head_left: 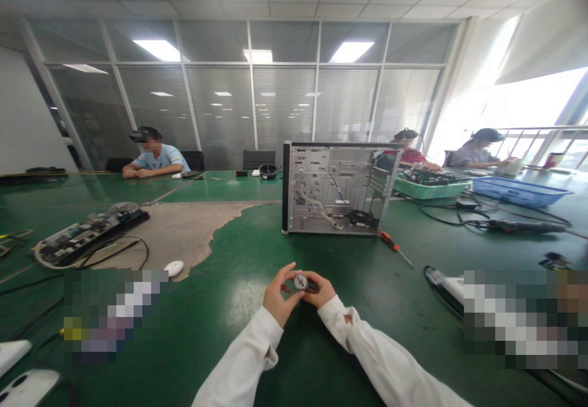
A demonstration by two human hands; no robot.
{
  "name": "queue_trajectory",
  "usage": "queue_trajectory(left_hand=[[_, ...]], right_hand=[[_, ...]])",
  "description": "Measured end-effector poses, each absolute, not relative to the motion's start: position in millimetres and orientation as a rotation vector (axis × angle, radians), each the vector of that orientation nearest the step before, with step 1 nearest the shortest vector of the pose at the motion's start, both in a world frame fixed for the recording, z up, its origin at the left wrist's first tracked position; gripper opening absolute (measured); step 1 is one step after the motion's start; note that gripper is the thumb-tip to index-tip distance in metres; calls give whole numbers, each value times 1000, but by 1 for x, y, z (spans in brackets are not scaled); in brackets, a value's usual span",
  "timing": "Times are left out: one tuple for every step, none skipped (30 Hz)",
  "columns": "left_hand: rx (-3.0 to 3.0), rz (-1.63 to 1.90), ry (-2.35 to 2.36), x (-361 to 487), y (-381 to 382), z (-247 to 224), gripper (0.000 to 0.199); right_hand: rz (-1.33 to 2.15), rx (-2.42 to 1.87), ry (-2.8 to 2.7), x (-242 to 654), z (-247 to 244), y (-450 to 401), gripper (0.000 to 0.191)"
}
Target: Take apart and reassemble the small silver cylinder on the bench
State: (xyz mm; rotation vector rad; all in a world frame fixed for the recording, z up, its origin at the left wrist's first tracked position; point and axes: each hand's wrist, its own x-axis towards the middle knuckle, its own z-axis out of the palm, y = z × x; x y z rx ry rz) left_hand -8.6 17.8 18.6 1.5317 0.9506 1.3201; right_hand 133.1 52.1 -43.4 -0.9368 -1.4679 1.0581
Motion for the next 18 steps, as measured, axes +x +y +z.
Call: queue_trajectory(left_hand=[[1515,1321,958,-8,17,19,53],[1502,1325,965,-7,16,20,53],[1497,1328,971,-7,16,20,52],[1502,1331,976,-7,16,19,51],[1518,1338,984,-6,16,18,49],[1542,1347,996,-6,16,16,47],[1571,1362,1015,-7,17,15,44],[1602,1382,1040,-7,18,13,42],[1633,1401,1069,-8,19,10,40],[1658,1422,1100,-10,20,8,39],[1673,1440,1129,-11,22,6,39],[1678,1457,1156,-13,24,4,39],[1673,1469,1176,-14,26,2,40],[1662,1473,1193,-16,28,0,41],[1647,1468,1206,-17,30,-2,43],[1629,1451,1216,-18,32,-4,45],[1610,1425,1222,-18,33,-5,47],[1591,1395,1226,-19,35,-7,48]], right_hand=[[1042,-947,-1458,133,-44,52,38],[1018,-963,-1458,132,-44,51,38],[987,-983,-1470,132,-44,51,39],[948,-1006,-1492,131,-43,50,40],[904,-1024,-1518,131,-42,49,40],[857,-1038,-1544,130,-41,48,40],[813,-1048,-1563,129,-40,47,41],[781,-1053,-1571,128,-39,45,44],[765,-1055,-1566,127,-38,45,47],[765,-1055,-1551,126,-37,44,51],[778,-1054,-1531,125,-37,43,55],[797,-1053,-1508,124,-36,43,58],[814,-1053,-1489,124,-36,43,59],[825,-1056,-1475,125,-36,43,58],[832,-1060,-1468,125,-36,43,57],[838,-1064,-1466,126,-36,43,54],[839,-1069,-1468,127,-36,43,52],[841,-1074,-1474,127,-35,42,50]])
